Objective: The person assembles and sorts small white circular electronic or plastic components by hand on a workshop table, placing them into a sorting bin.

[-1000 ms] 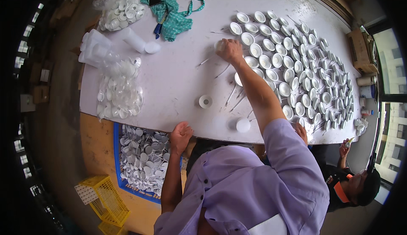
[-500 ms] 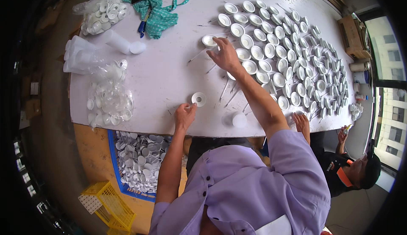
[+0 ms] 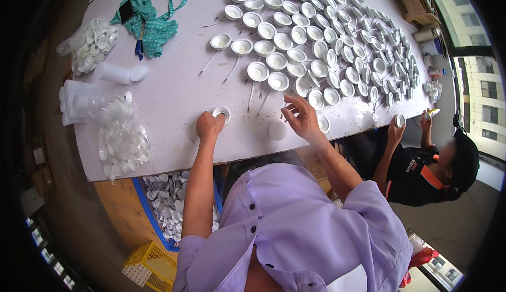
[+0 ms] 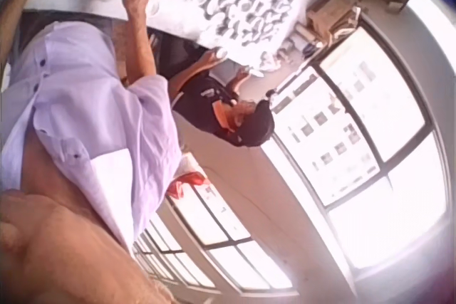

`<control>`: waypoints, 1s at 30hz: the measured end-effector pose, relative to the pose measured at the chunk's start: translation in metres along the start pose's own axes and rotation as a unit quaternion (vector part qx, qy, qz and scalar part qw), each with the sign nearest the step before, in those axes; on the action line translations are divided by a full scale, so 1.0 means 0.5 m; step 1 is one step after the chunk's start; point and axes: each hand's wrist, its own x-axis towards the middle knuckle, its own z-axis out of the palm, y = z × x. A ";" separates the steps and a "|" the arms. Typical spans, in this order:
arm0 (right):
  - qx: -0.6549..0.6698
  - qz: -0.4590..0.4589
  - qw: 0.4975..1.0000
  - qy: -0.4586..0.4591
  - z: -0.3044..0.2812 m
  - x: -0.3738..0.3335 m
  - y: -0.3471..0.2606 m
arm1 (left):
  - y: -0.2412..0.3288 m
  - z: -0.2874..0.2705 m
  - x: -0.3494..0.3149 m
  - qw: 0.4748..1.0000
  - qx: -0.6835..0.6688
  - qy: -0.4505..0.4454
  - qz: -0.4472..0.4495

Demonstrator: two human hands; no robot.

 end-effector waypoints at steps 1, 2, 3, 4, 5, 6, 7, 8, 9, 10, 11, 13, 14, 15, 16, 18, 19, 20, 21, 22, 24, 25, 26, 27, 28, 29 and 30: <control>0.019 0.025 1.000 0.003 -0.004 -0.015 0.006 | 0.002 0.001 0.005 1.000 0.019 -0.005 -0.003; 0.038 0.050 0.998 0.006 -0.007 -0.030 0.014 | 0.005 0.001 0.010 1.000 0.024 -0.006 0.001; 0.043 0.106 0.993 0.006 -0.009 -0.046 0.027 | 0.013 -0.003 0.012 1.000 0.026 -0.014 -0.003; 0.044 0.109 0.993 0.012 -0.007 -0.064 0.041 | 0.019 -0.003 0.014 0.999 0.029 -0.022 -0.008; 0.067 0.178 0.982 0.009 -0.004 -0.082 0.053 | 0.024 -0.004 0.015 0.999 0.034 -0.023 -0.004; 0.091 0.247 0.965 0.003 0.001 -0.097 0.054 | 0.025 -0.004 0.016 0.999 0.044 -0.016 0.005; 0.116 0.272 0.955 -0.001 0.005 -0.112 0.051 | 0.025 -0.005 0.017 0.998 0.054 -0.008 0.014; 0.119 0.273 0.955 0.001 0.010 -0.123 0.054 | 0.026 -0.006 0.017 0.998 0.058 -0.007 0.016; 0.110 0.272 0.956 -0.002 0.015 -0.132 0.058 | 0.025 -0.012 0.017 0.997 0.069 -0.005 0.020; 0.101 0.271 0.957 -0.005 0.024 -0.138 0.068 | 0.023 -0.018 0.023 0.997 0.080 -0.002 0.025; 0.092 0.265 0.960 -0.010 0.027 -0.145 0.079 | 0.027 -0.020 0.025 0.996 0.083 0.004 0.026; 0.080 0.283 0.955 -0.024 0.033 -0.151 0.080 | 0.024 -0.023 0.028 0.997 0.076 0.001 0.003; 0.078 0.278 0.957 -0.021 0.034 -0.154 0.081 | 0.021 -0.028 0.037 0.997 0.079 0.009 0.000; 0.069 0.261 0.963 -0.011 0.035 -0.158 0.084 | 0.015 -0.031 0.046 0.997 0.079 0.010 -0.001; 0.080 0.257 0.963 -0.005 0.035 -0.158 0.075 | 0.003 -0.035 0.056 0.997 0.078 0.011 -0.004; 0.063 0.251 0.966 -0.002 0.028 -0.159 0.063 | -0.019 -0.055 0.085 0.997 0.077 0.029 -0.011; 0.067 0.237 0.969 0.014 0.028 -0.160 0.059 | -0.026 -0.071 0.099 0.997 0.064 0.020 -0.026; 0.071 0.236 0.969 0.021 0.023 -0.163 0.053 | -0.033 -0.088 0.115 0.998 0.051 0.010 -0.039; 0.076 0.230 0.970 0.027 0.021 -0.166 0.051 | -0.044 -0.105 0.133 0.998 0.051 0.017 -0.043; 0.082 0.224 0.971 0.032 0.019 -0.170 0.049 | -0.057 -0.125 0.152 0.997 0.045 0.027 -0.053; 0.085 0.215 0.972 0.045 0.011 -0.176 0.041 | -0.087 -0.166 0.198 0.996 0.039 0.042 -0.069; 0.076 0.209 0.974 0.046 0.005 -0.180 0.034 | -0.105 -0.186 0.225 0.995 0.008 0.033 -0.098; 0.067 0.216 0.973 0.050 0.002 -0.181 0.029 | -0.125 -0.207 0.250 0.991 -0.023 0.023 -0.127; 0.061 0.212 0.974 0.057 -0.001 -0.185 0.032 | -0.153 -0.222 0.275 0.989 -0.020 0.039 -0.139; 0.056 0.208 0.975 0.062 -0.002 -0.186 0.028 | -0.189 -0.239 0.302 0.987 -0.017 0.056 -0.153; 0.061 0.202 0.976 0.059 -0.006 -0.188 0.022 | -0.223 -0.254 0.326 0.981 -0.026 0.076 -0.178; 0.043 0.223 0.972 0.052 -0.009 -0.185 0.021 | -0.247 -0.264 0.345 0.982 -0.013 0.110 -0.154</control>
